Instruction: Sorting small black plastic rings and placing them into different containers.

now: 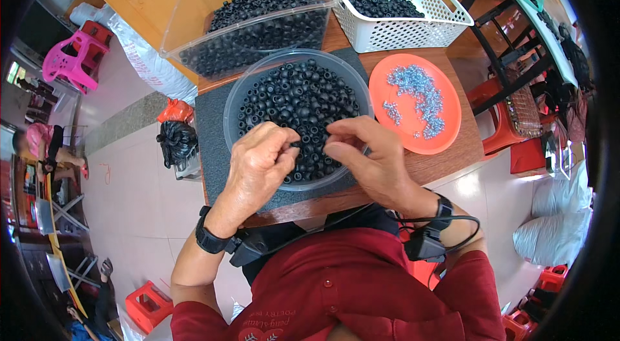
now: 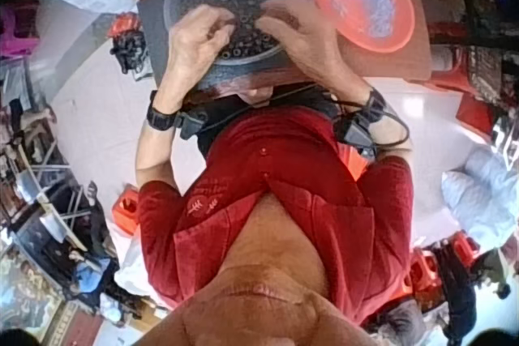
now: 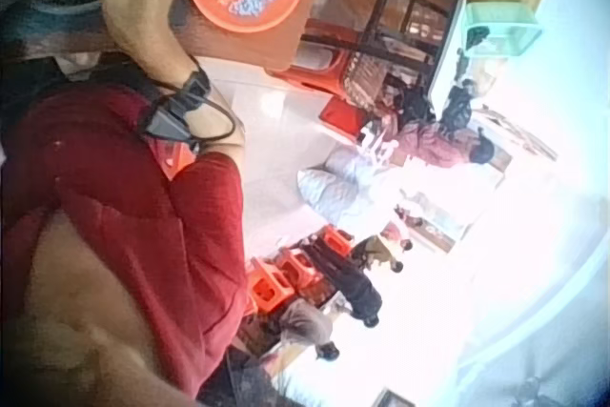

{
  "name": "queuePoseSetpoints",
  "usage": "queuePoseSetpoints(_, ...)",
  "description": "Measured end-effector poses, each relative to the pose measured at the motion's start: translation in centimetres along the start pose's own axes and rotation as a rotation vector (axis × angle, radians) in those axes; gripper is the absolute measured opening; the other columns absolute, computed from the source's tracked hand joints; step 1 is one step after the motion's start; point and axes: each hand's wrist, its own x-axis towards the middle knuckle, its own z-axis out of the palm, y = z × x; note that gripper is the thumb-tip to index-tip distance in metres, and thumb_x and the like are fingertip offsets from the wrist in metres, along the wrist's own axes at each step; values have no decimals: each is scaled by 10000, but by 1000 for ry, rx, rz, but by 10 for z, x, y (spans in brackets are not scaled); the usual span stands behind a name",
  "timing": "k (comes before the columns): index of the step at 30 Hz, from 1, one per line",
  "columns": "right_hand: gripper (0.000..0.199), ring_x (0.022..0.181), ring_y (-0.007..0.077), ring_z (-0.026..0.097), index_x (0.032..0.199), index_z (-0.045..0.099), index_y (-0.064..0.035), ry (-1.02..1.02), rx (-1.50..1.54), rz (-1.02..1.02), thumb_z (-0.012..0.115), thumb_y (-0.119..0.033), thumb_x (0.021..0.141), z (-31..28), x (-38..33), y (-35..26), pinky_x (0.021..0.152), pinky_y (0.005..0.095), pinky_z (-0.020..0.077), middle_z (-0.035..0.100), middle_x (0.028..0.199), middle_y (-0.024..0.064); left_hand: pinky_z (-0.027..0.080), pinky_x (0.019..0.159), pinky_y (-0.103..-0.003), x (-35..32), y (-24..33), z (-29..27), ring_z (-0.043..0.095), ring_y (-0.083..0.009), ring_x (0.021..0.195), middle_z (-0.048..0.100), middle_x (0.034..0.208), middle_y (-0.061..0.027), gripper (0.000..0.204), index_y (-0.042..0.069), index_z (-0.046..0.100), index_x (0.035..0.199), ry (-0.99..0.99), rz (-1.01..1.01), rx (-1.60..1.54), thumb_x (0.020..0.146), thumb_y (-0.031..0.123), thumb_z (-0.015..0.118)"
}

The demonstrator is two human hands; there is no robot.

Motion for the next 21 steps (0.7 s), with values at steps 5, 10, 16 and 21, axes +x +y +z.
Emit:
queuePoseSetpoints(5,188,737,104,588,974,620,14,-34,380,287,690,-55,813,30,-1,2,651,245,491,634,810,64,455,575,-353,-1,8,12,563,-260,657,548,711,-94,212,12,613,860,106,171,36,673,-76,660)
queuePoseSetpoints(10,158,734,81,571,962,626,5,-27,451,359,679,-36,819,32,-4,3,646,236,481,638,836,57,466,587,-337,-6,12,10,577,-252,668,565,722,-92,235,15,617,877,97,-4,-93,666,-77,666)
queuePoseSetpoints(16,173,738,134,599,954,640,-19,105,115,160,696,-15,790,13,0,8,649,252,488,612,804,69,489,631,-275,4,-24,-10,599,-165,685,602,783,-75,231,-10,636,928,109,-79,150,709,-81,657)
queuePoseSetpoints(21,172,686,211,572,898,629,-22,126,-43,31,696,14,743,7,1,15,591,308,452,597,761,82,478,641,-330,8,-33,-4,605,-225,698,600,732,-93,178,11,661,878,13,-44,216,704,-24,675)
